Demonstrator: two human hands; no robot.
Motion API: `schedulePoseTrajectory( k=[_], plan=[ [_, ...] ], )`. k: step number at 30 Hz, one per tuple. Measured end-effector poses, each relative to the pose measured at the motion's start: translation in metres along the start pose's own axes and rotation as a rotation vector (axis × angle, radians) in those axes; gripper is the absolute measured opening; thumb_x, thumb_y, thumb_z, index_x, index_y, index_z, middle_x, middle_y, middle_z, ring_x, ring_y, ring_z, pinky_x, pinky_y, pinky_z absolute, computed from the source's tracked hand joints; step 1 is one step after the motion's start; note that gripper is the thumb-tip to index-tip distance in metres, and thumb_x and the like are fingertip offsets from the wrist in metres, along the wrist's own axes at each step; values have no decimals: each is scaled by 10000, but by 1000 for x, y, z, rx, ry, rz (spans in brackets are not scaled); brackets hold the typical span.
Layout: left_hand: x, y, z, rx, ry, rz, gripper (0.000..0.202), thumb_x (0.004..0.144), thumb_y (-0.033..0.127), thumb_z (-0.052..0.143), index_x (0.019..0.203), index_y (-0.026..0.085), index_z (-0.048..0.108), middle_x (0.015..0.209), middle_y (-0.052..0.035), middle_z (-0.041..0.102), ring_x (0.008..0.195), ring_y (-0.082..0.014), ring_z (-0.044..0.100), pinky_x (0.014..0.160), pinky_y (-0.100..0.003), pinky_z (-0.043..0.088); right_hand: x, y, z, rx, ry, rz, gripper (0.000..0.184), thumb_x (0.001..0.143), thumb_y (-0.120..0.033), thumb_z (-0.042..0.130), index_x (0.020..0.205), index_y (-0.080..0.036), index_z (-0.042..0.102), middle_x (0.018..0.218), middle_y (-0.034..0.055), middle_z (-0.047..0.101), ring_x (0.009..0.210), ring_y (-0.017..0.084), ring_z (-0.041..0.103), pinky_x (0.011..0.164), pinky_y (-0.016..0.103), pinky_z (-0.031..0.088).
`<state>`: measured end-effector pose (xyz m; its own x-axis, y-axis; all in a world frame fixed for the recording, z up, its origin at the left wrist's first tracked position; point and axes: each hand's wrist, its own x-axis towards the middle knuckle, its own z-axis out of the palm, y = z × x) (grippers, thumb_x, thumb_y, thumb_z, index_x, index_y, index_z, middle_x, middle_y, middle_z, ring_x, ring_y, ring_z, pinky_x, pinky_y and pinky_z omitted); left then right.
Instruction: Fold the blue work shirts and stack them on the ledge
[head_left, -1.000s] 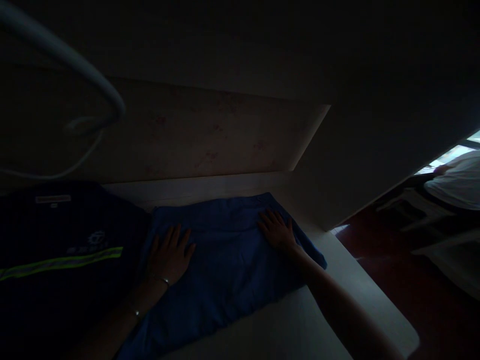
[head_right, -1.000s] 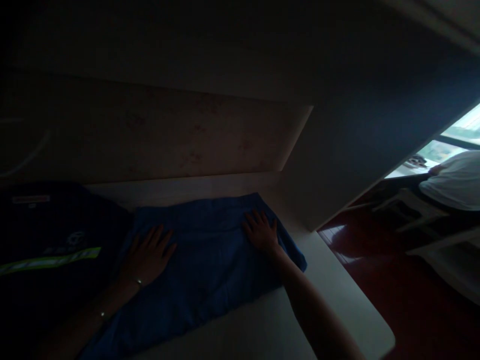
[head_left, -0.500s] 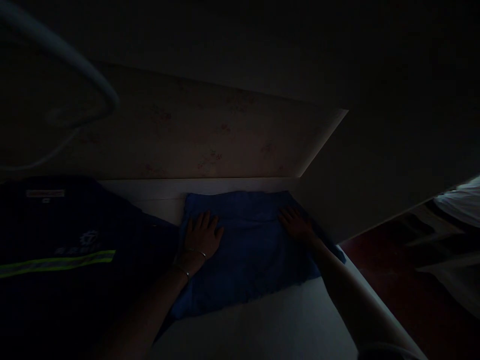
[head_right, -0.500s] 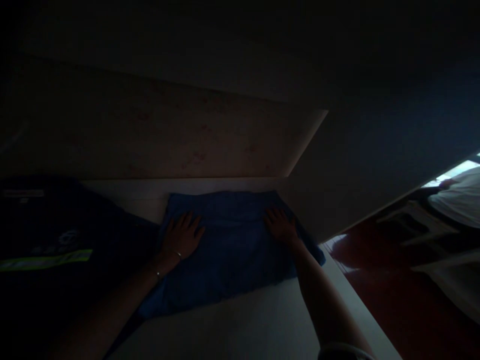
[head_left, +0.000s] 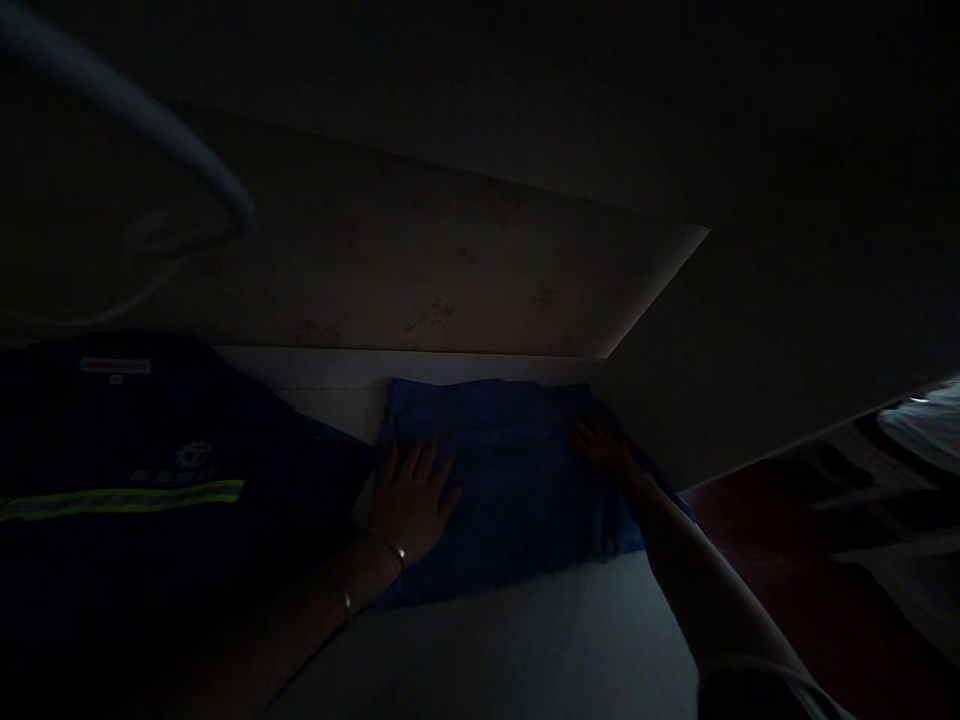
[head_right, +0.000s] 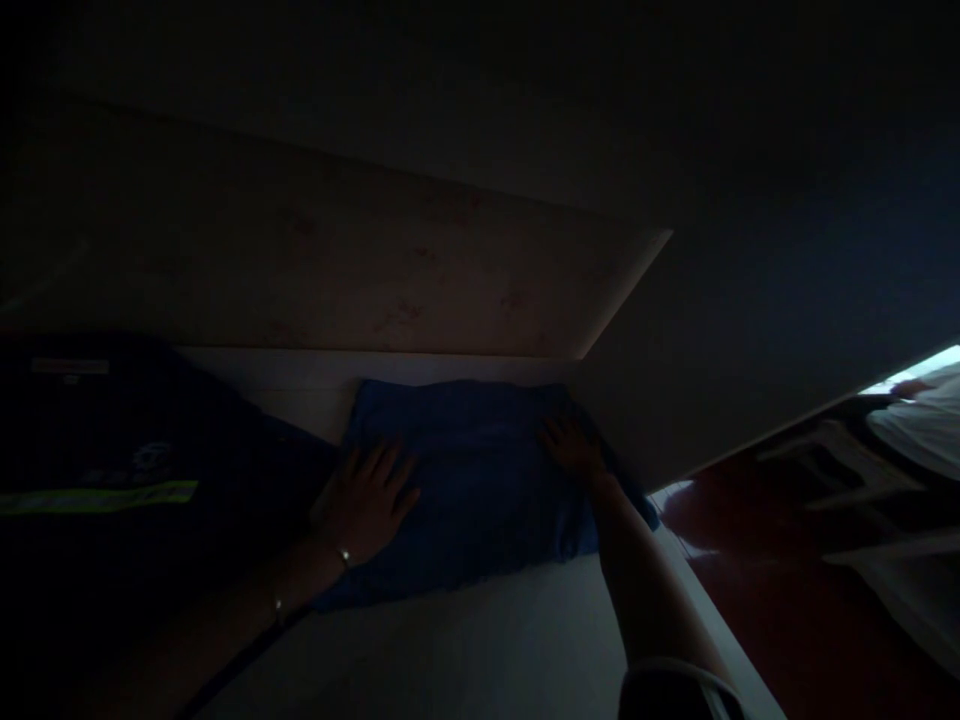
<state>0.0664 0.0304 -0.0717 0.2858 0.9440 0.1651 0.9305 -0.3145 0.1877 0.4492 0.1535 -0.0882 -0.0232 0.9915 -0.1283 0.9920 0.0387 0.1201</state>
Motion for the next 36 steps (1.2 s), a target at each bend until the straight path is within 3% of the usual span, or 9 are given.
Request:
schedulePoseTrajectory(
  k=[6,12,16,20,25,27,31,34,36],
  plan=[
    [-79,1,1,-23,-30,111,571,927,527,288,1447,303,355,1519,-67,365,1380,-284,355,1112,-556,294,-13,-39,-14,30,226,-14,593,964,-568,161,1498,-327,255,1574,41,254,1431,284,216,1100,668,128],
    [-81,1,-4,-125,-49,31,582,921,542,287,1438,293,379,1539,-67,330,1417,-276,284,1154,-529,246,-40,-63,0,29,49,-128,556,969,-504,177,1489,-337,280,1582,16,235,1440,257,203,1105,621,185],
    [-93,12,-24,-130,-132,-12,626,912,552,298,1420,207,419,1517,-143,344,1408,-310,294,1148,-571,238,-46,-75,-12,36,82,-84,558,958,-455,182,1467,-296,345,1558,50,294,1420,294,254,1076,662,201],
    [-148,22,-56,-127,-188,28,584,896,532,377,1392,234,460,1476,-137,414,1361,-313,383,1130,-577,294,-76,-97,-7,136,286,-97,622,936,-488,180,1466,-218,359,1517,94,370,1381,269,342,1114,539,257],
    [-245,9,-95,-18,-131,208,444,883,523,430,1217,297,614,1279,-25,632,1116,-211,628,904,-342,562,-120,-109,22,135,186,-276,558,882,-445,270,1400,-349,453,1494,23,415,1382,284,344,1101,552,273],
    [-282,-7,-100,101,42,130,365,885,464,461,1153,304,649,1165,19,698,987,-152,679,785,-251,586,-127,-114,22,145,181,-248,553,871,-438,291,1378,-333,486,1475,41,442,1347,302,396,1083,555,296],
    [-341,-47,-98,357,284,-184,373,828,457,525,1080,239,694,1018,-65,743,793,-213,698,616,-337,592,-132,-155,-9,310,281,-118,566,873,-452,316,1321,-194,547,1355,144,552,1219,321,527,1008,490,402],
    [-369,-66,-93,361,216,-376,415,829,464,516,1081,184,691,1010,-117,726,793,-240,680,631,-374,572,-139,-218,-42,636,195,-86,517,876,-483,362,1223,-186,605,1171,131,666,1040,279,634,891,400,486],
    [-379,-69,-92,266,106,-457,336,868,376,484,1069,202,688,1045,-104,713,859,-239,673,697,-376,556,-144,-267,-58,815,-4,-214,465,885,-463,401,1206,-200,612,1136,103,685,1030,257,641,865,360,490]
  ],
)
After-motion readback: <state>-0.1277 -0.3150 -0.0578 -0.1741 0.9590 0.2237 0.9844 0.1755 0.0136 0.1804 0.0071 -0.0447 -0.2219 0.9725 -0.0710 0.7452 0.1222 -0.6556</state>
